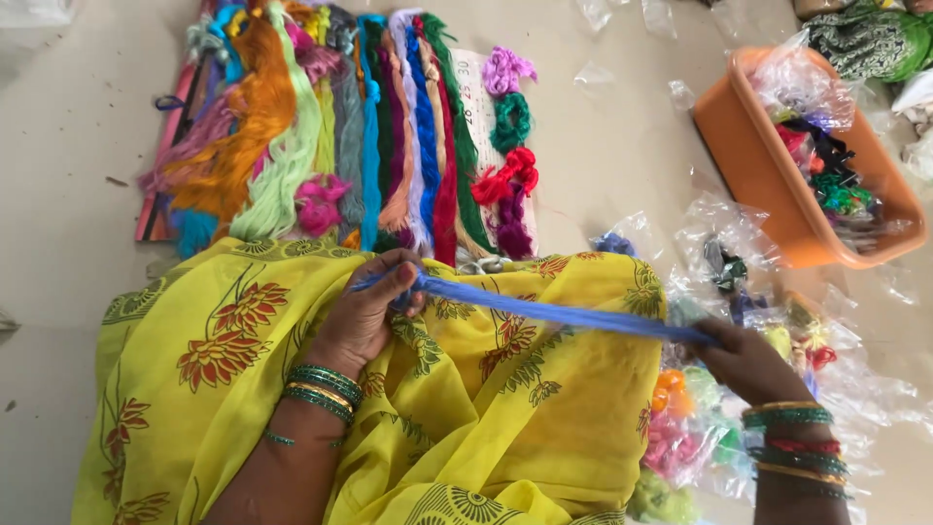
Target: The person sits on the floor and twists a blue skein of yarn by hand into a compact twisted hank, folding the ends together, then hangs the finished skein on a board holding many other colorful skeins and begins twisting a red skein the same way.
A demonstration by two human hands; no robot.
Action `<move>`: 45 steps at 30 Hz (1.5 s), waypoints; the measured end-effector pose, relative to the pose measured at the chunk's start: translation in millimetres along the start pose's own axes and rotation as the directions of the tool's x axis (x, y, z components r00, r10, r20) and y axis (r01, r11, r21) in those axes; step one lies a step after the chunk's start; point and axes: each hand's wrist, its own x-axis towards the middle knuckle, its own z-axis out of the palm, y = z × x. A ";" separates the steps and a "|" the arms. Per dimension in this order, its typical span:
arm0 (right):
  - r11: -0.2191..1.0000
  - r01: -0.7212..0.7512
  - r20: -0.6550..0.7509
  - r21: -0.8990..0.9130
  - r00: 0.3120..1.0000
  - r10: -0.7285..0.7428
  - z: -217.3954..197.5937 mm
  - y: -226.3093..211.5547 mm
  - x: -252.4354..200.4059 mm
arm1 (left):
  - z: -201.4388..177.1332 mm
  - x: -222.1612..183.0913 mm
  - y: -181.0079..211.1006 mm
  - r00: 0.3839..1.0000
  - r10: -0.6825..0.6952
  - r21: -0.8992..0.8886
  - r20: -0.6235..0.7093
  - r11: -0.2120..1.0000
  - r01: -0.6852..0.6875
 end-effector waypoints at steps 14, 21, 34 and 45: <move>0.740 0.668 -0.207 -0.078 0.715 -0.667 141.3 -271.3 -42.2 | 5.0 -1.0 -3.5 0.997 0.021 0.107 -0.069 0.994 -0.014; 0.734 0.609 -0.234 -0.299 0.699 -0.676 144.9 -248.1 -5.4 | -0.2 -9.8 4.4 0.999 0.006 0.119 0.047 0.993 -0.012; 0.617 -0.331 -0.031 -0.714 0.895 0.444 -12.5 75.1 8.3 | 4.2 0.8 -0.6 0.999 -0.006 0.163 0.052 0.987 -0.002; 0.715 0.695 -0.144 0.080 0.718 -0.682 130.1 -261.7 -42.3 | 3.0 -1.4 -0.1 0.998 -0.037 0.156 0.051 0.987 0.029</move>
